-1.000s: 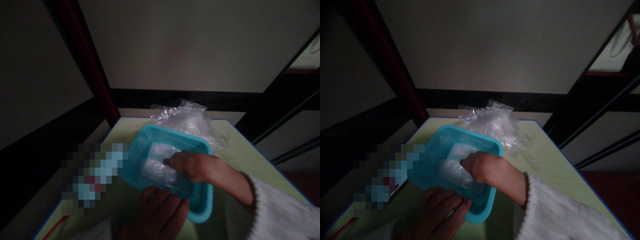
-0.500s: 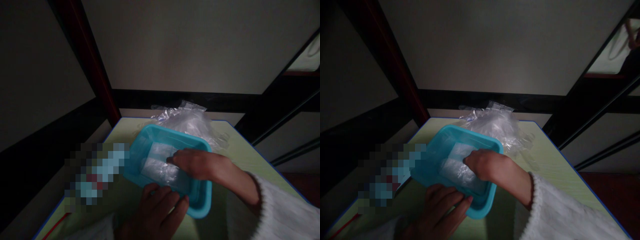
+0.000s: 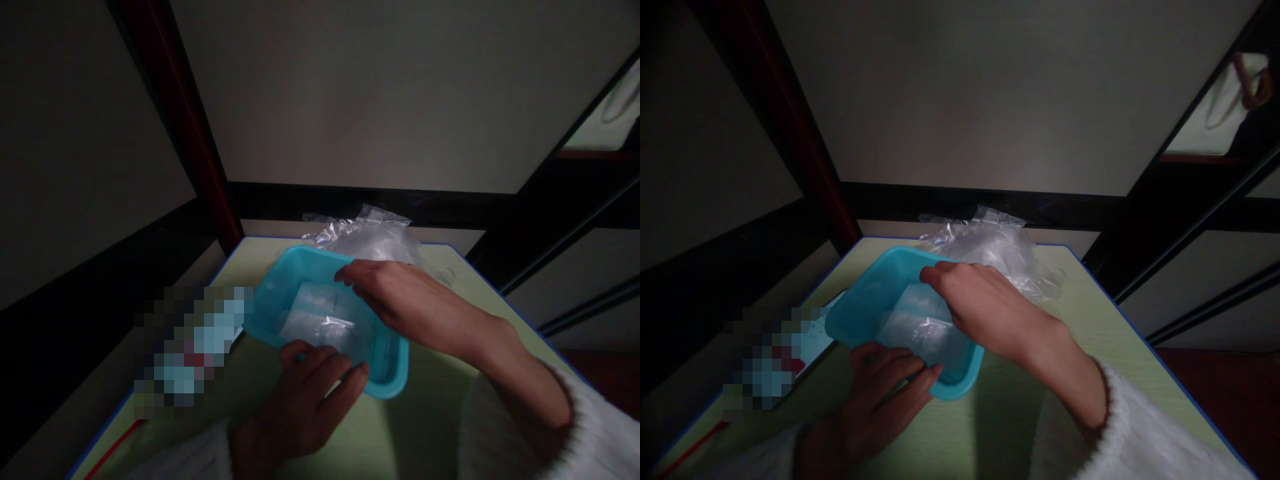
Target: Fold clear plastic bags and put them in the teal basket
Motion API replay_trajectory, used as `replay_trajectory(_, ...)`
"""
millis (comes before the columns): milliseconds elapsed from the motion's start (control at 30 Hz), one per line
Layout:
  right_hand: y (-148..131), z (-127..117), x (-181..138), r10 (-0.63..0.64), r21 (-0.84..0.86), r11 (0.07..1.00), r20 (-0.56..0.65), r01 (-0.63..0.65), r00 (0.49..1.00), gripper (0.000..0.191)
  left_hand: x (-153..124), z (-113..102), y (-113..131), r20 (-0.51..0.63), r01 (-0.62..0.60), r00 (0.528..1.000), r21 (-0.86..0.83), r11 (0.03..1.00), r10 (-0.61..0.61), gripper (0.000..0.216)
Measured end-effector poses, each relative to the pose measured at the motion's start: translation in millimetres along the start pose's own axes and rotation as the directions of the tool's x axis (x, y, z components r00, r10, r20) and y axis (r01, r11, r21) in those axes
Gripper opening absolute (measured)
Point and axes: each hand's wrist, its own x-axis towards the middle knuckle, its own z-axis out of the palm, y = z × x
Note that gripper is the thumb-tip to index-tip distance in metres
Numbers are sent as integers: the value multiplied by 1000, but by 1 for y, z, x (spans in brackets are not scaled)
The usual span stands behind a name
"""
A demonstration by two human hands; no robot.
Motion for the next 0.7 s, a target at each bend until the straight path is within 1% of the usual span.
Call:
replay_trajectory(33, 0, -2, -1, -7, 19, 1000, -70, 9, 998, 25, 3, -1, -2, -14, -9, 1000, 12, 1000, 9, 16)
replay_trajectory(100, -3, -6, -4, -22, 51, 998, -218, 34, 976, 23, 10, -4, -8, -31, -28, 999, 44, 999, 29, 15)
replay_trajectory(133, -4, -8, -5, -28, 63, 997, -291, 48, 956, 21, 14, -7, -12, -60, -20, 998, 68, 998, 24, 15)
replay_trajectory(200, -7, -11, -8, -29, 81, 994, -419, 69, 908, 16, 22, -12, -22, -66, 1, 998, 128, 992, 7, 15)
replay_trajectory(267, -8, -10, -11, -10, 101, 992, -497, 70, 868, 14, 29, -18, -36, -63, 7, 998, 203, 979, 6, 15)
replay_trajectory(300, -7, -9, -12, 2, 113, 991, -515, 66, 857, 14, 31, -21, -44, -75, 1, 997, 238, 971, 17, 14)
replay_trajectory(367, -5, -4, -13, 25, 142, 988, -524, 58, 852, 14, 34, -24, -64, -74, 24, 997, 283, 959, -3, 12)
replay_trajectory(533, 6, 14, -16, 61, 193, 980, -482, 39, 874, 13, 37, -25, -112, -30, 118, 993, 342, 932, -115, 14)
replay_trajectory(567, 8, 18, -17, 72, 204, 979, -470, 29, 880, 13, 36, -24, -119, -17, 126, 992, 345, 930, -128, 13)
replay_trajectory(700, 19, 33, -19, 123, 266, 964, -394, -15, 911, 14, 33, -19, -139, -31, 173, 984, 349, 921, -173, 14)
